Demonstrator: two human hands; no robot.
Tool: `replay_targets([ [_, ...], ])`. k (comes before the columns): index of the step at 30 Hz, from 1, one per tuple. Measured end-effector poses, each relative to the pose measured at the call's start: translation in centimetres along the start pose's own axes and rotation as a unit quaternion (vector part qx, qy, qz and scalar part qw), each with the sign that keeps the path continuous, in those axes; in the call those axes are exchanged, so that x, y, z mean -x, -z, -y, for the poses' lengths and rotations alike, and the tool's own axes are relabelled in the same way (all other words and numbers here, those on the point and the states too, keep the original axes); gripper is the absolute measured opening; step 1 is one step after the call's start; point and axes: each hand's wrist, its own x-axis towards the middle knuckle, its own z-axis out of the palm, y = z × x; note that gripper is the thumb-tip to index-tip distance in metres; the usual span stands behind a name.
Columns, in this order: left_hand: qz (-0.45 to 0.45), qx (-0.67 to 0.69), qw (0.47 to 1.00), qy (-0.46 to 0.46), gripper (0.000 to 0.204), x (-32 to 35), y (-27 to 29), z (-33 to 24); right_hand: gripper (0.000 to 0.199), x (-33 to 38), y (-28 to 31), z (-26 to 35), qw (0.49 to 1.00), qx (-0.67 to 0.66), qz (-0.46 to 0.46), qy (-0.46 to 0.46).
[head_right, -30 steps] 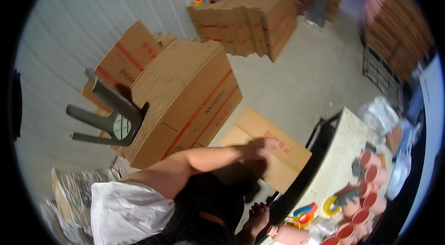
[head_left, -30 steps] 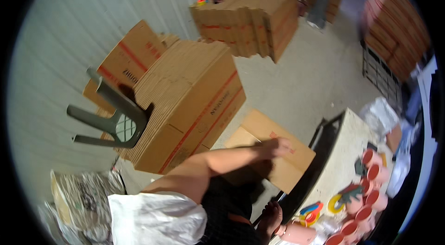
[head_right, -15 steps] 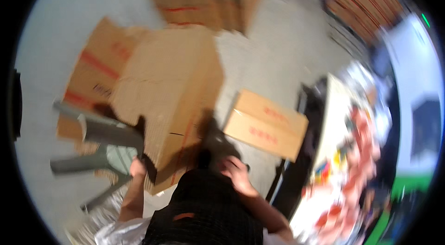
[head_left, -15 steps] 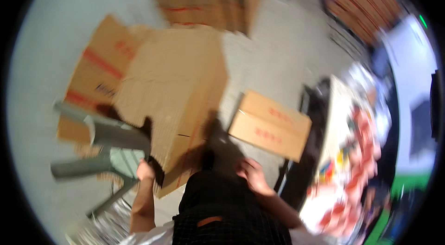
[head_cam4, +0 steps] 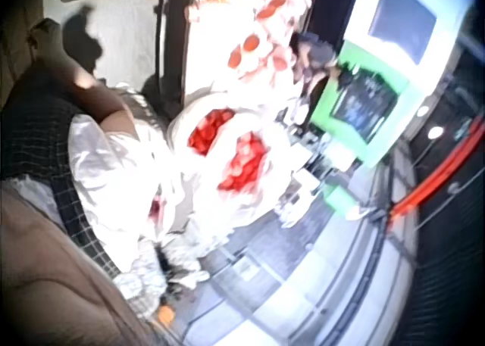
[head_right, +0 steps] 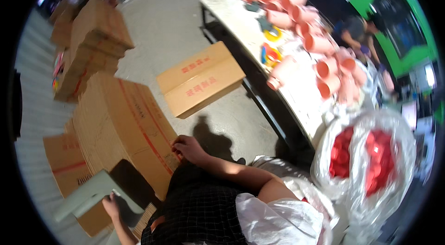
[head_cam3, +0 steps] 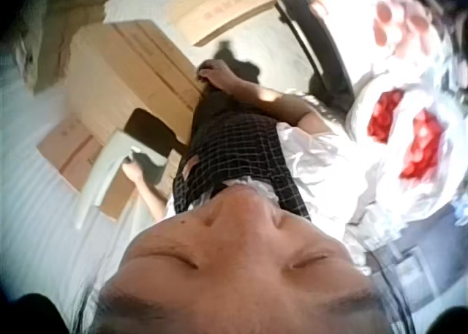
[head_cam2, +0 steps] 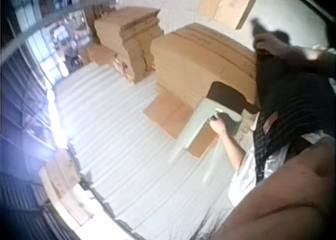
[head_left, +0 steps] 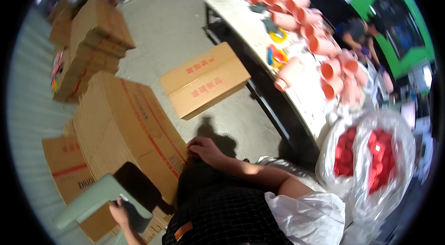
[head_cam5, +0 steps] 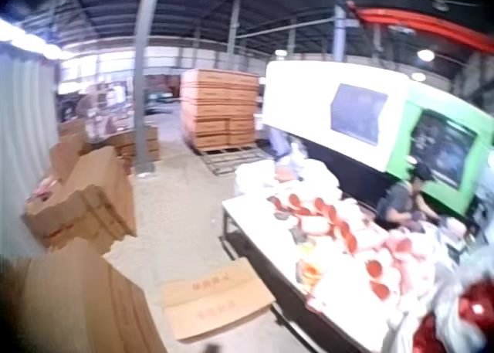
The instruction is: The person assembles pink thermos flasks by attaching red lids and inserting clear plastic bottles. They work at a table in a warehouse setting, picking up components from bags and placing the finished units into a cardboard box.
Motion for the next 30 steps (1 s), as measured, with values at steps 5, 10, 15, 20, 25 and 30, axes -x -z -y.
replay_targets([
  [5, -0.031, 0.313, 0.949, 0.038, 0.045, 3.3, 12.0, -8.5, 0.022, 8.4, 4.7, -1.0, 0.999, -0.043, -0.016, 0.017],
  [10, 0.128, 0.405, 0.904, -0.045, 0.043, 7.8, 11.7, -21.1, 0.068, 13.4, 8.8, -3.3, 0.979, -0.122, -0.105, 0.125],
  [15, 0.202, 0.323, 0.922, -0.064, 0.045, 12.2, 0.4, -35.4, 0.054, 24.9, 14.6, 3.6, 0.896, -0.406, -0.162, 0.074],
  [20, 0.449, 0.307, 0.821, -0.175, 0.04, 14.9, -16.1, -43.5, 0.069, 27.1, 21.2, -8.5, 0.763, -0.527, -0.364, 0.092],
  [25, 0.472, 0.236, 0.81, -0.257, 0.049, 17.9, -34.5, -47.2, 0.067, 23.4, 24.6, -25.4, 0.692, -0.532, -0.433, 0.224],
  [30, 0.491, 0.099, 0.795, -0.342, 0.056, 17.9, -50.3, -48.0, 0.072, 20.8, 29.9, -33.9, 0.649, -0.501, -0.552, 0.154],
])
